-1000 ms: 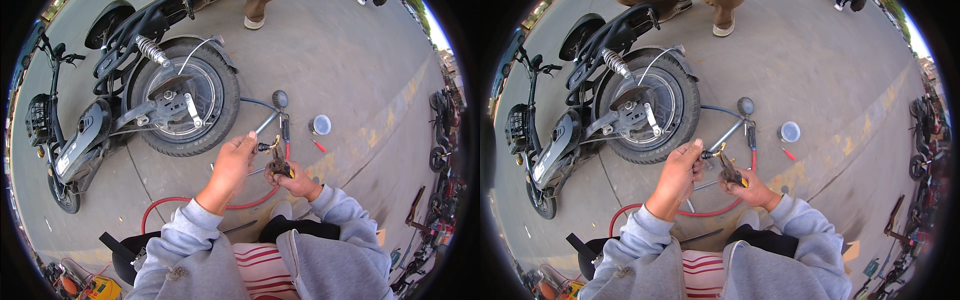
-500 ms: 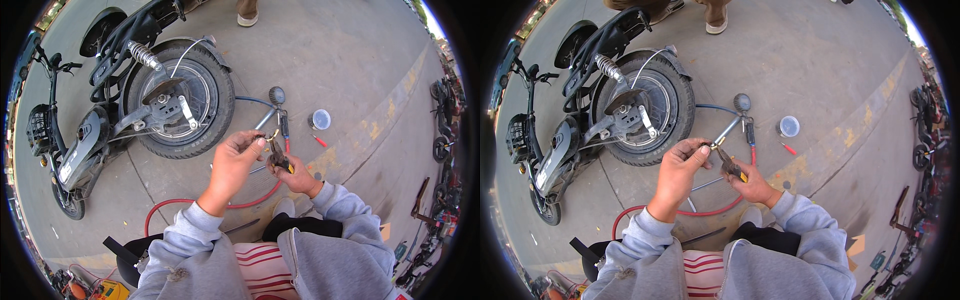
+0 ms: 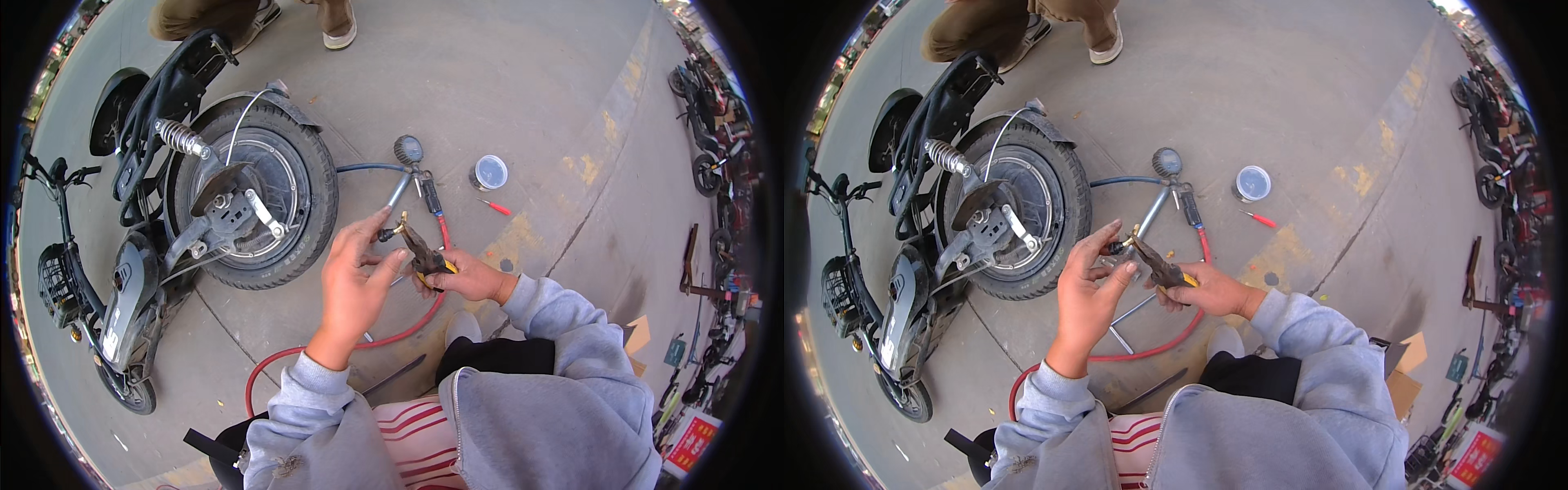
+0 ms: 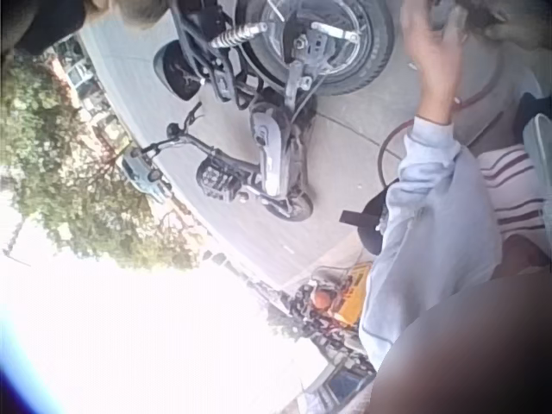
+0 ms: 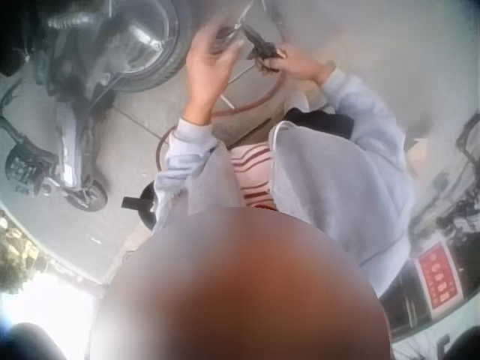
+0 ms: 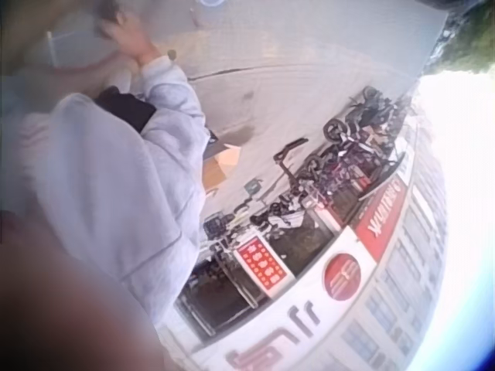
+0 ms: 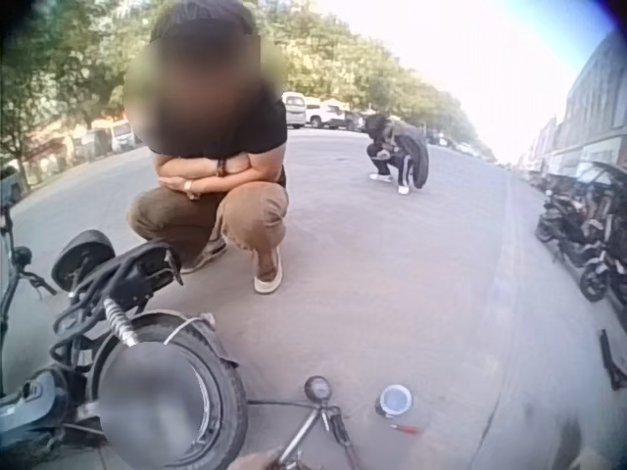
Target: The person works on the rear wheel and brake assembly of an electric scooter, using a screwdriver and pliers to adjust components. They retrieve a small container from a red toolbox, apply a substance to the brake area, and continue adjusting the mechanism with hand tools.
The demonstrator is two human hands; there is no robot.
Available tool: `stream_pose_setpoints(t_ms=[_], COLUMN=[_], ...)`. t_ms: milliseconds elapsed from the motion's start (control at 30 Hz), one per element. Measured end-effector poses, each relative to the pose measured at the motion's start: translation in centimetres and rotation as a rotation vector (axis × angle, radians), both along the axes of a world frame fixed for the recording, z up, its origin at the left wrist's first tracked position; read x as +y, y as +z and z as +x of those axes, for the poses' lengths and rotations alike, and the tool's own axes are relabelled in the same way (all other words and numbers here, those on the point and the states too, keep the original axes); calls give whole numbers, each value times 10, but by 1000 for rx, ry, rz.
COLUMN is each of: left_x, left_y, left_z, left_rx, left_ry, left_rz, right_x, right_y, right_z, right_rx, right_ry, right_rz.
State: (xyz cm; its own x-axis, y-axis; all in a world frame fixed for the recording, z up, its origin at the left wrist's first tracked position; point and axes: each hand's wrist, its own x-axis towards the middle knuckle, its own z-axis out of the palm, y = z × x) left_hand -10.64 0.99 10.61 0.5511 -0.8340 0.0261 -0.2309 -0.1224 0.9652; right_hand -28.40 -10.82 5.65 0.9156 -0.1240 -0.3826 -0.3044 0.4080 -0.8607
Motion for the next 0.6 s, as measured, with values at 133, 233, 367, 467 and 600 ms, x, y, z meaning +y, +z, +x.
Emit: stream_pose_setpoints(t_ms=[133, 233, 367, 467, 600], left_x=[3, -1, -7, -8, -14], left_y=[-15, -35, -50, -55, -60], left_z=[0, -3, 0, -8, -34], left_rx=[-326, -333, 111, 385, 573], left_ry=[-128, -4, 66, 14, -72], left_rz=[159, 185, 251, 313, 387], right_x=[-6, -8, -18, -22, -39], right_y=[-7, -31, -85, -96, -68], right_z=[-25, -61, -113, -146, -134], right_rx=[83, 176, 725, 945, 854], right_ry=[211, 245, 187, 130, 9], right_rz=[-215, -294, -508, -966, -1392])
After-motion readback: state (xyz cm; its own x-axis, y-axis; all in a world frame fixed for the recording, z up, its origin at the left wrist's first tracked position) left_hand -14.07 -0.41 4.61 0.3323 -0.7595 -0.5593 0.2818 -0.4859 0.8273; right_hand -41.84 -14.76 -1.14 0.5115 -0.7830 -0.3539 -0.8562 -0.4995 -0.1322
